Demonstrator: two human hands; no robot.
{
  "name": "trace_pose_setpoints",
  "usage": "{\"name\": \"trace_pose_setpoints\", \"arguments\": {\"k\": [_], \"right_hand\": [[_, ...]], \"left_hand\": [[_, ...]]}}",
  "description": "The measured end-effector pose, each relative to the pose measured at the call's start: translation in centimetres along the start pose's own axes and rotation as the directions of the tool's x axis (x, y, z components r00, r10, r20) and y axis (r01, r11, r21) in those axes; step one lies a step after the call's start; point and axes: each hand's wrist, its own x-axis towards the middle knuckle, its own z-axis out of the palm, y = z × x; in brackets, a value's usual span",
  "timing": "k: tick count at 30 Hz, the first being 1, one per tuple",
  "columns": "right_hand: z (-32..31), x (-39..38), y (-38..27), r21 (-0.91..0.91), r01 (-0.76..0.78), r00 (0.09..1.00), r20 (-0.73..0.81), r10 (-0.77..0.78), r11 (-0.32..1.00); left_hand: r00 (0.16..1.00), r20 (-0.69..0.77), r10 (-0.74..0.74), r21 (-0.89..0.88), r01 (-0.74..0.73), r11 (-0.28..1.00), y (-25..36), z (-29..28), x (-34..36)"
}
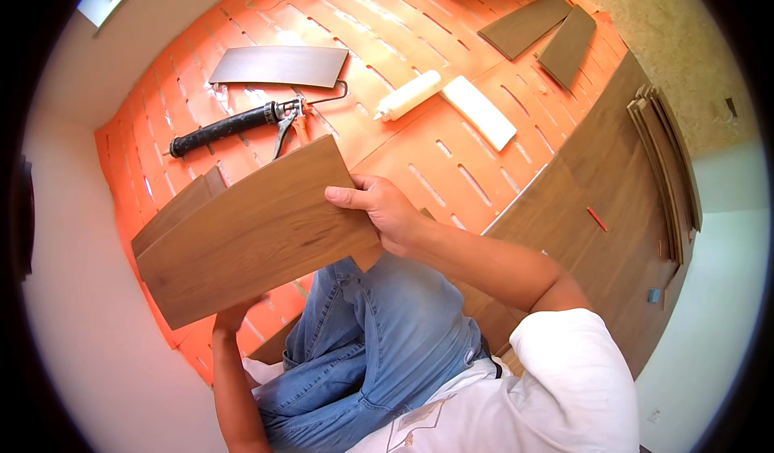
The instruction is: The person lays floor planks by applying adhesive to the subfloor with a caulk gun, positioning the planks, hammering them into place, wiping them with a cloth, and removing plastic wrapping from a new plank.
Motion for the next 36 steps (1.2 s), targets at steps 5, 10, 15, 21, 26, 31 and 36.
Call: {"name": "trace_pose_setpoints", "arguments": {"k": [5, 10, 15, 21, 26, 31, 36], "right_hand": [[2.5, 1.6, -0.3, -0.07, -0.093, 0.986, 0.135, 0.101, 0.993], [-5.4, 10.1, -3.2, -0.516, 0.188, 0.982, 0.113, -0.151, 0.836], [-23.6, 20.7, -8.3, -0.614, -0.165, 0.523, -0.718, -0.459, 0.772], [-33.8, 27.0, -9.9, -0.495, -0.15, 0.721, -0.647, -0.247, 0.856], [-32.6, 26.7, -14.0, -0.384, 0.222, 0.843, -0.387, -0.375, 0.896], [-8.2, 20.3, -6.4, -0.582, 0.145, 0.979, -0.036, -0.203, 0.8], [10.6, 16.1, 5.7, -0.702, 0.172, 0.939, 0.329, 0.1, 0.691]], "left_hand": [[0.908, -0.42, -0.002, -0.779, -0.359, 0.514, 8.3, 6.0, -4.5], [0.771, -0.625, -0.121, -0.707, -0.493, 0.507, 8.9, 2.5, -7.8], [0.61, -0.771, -0.185, -0.609, -0.621, 0.493, 10.7, -1.5, -12.8], [0.634, -0.773, 0.006, -0.613, -0.75, 0.25, 8.7, -6.8, -14.5], [0.551, -0.83, -0.087, -0.553, -0.789, 0.268, 8.7, -7.2, -16.1], [0.516, -0.84, -0.17, -0.543, -0.794, 0.272, 7.6, -7.0, -16.4], [0.608, -0.784, -0.123, -0.62, -0.756, 0.212, 8.8, -6.1, -14.0]]}}
